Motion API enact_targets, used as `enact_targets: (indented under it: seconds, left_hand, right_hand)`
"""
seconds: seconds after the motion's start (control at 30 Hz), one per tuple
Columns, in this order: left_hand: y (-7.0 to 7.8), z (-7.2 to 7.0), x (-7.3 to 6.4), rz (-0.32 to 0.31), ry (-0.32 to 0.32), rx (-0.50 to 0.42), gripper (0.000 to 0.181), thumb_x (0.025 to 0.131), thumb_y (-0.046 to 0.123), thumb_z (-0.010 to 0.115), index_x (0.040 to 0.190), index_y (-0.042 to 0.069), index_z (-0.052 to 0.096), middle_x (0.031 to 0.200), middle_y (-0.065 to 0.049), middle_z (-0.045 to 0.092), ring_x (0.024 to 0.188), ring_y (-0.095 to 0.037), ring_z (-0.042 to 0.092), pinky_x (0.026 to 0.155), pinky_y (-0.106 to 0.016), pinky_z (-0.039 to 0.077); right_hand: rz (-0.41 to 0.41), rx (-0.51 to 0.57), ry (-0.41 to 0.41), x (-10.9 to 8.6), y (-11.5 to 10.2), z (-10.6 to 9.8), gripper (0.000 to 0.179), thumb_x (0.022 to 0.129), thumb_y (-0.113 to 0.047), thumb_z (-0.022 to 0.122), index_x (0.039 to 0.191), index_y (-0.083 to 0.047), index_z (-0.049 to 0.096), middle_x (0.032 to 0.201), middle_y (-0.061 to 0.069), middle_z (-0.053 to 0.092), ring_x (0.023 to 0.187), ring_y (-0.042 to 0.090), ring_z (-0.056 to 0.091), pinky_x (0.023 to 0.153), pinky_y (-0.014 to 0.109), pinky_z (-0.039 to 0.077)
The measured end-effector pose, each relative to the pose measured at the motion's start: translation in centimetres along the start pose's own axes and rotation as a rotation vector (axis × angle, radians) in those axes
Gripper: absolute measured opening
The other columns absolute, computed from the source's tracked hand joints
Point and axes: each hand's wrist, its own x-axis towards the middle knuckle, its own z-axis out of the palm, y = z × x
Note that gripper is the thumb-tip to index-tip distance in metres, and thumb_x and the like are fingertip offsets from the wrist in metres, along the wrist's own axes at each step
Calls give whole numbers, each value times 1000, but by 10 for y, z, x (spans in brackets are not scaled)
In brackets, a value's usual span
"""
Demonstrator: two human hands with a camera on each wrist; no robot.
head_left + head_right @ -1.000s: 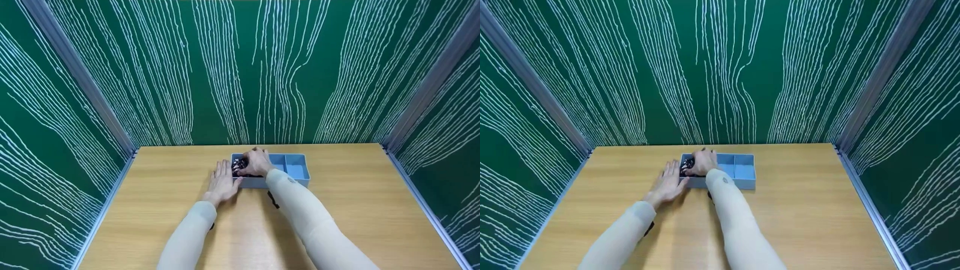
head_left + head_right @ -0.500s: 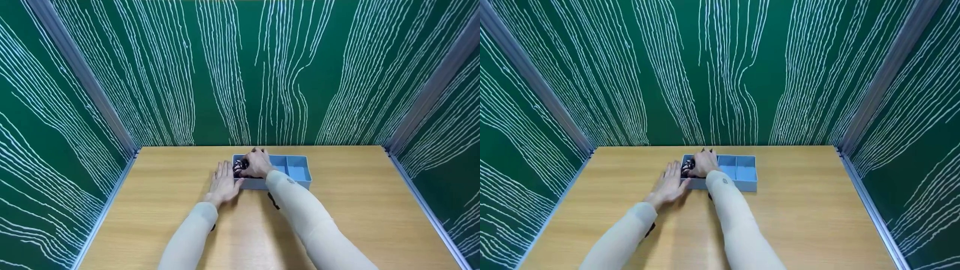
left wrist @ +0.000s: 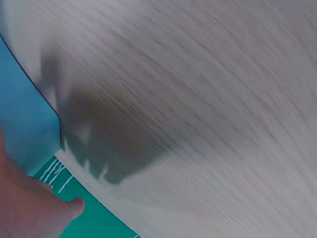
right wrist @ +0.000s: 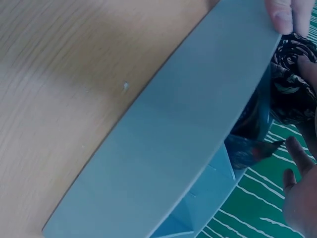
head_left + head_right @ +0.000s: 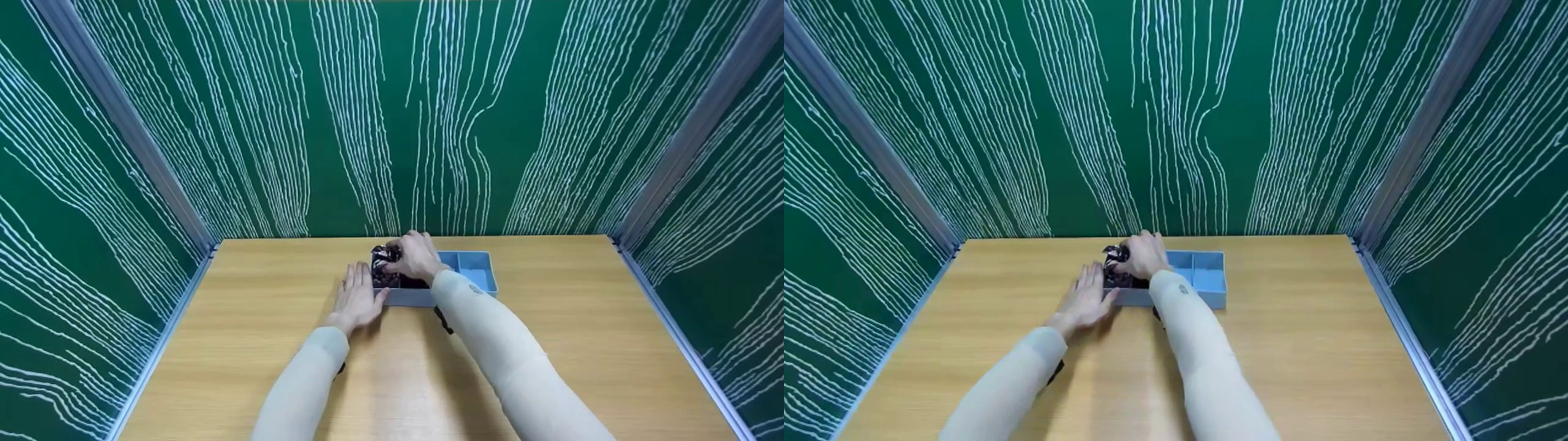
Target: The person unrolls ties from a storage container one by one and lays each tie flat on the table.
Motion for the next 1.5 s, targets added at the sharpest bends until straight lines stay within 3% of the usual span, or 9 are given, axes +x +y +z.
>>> enact_targets:
  seconds: [0.37, 0.7, 1.17, 1.5]
  left_hand:
    - [-2, -4, -3, -10, -6, -20, 87, 117, 49, 46, 175, -9, 19, 186, -29, 19, 176, -50, 14, 141, -68, 25]
    - [-5, -7, -1, -6, -44, 14, 89, 117, 53, 41, 176, -7, 14, 187, -28, 13, 176, -49, 12, 143, -66, 23]
    - [-2, -9, -4, -10, -27, 17, 88, 117, 51, 45, 176, -7, 17, 187, -28, 16, 176, -49, 13, 142, -67, 23]
    - [3, -6, -3, -10, -62, 1, 90, 117, 53, 43, 177, -6, 12, 188, -27, 10, 177, -49, 8, 144, -66, 18]
  right_hand:
    - [52, 267, 74, -12, 6, -27, 59, 96, -38, 90, 149, -17, 74, 148, 10, 77, 137, 31, 71, 122, 50, 58]
    - [28, 406, 156, -44, 10, -33, 58, 94, -30, 92, 146, -12, 75, 146, 14, 77, 137, 35, 72, 117, 51, 61]
    - [-114, 462, 231, -101, 12, -24, 56, 89, -20, 94, 141, -6, 77, 139, 20, 79, 131, 41, 75, 116, 58, 61]
    - [-150, 474, 211, -141, 23, -10, 57, 87, -18, 95, 140, -6, 77, 137, 20, 80, 130, 42, 76, 114, 59, 62]
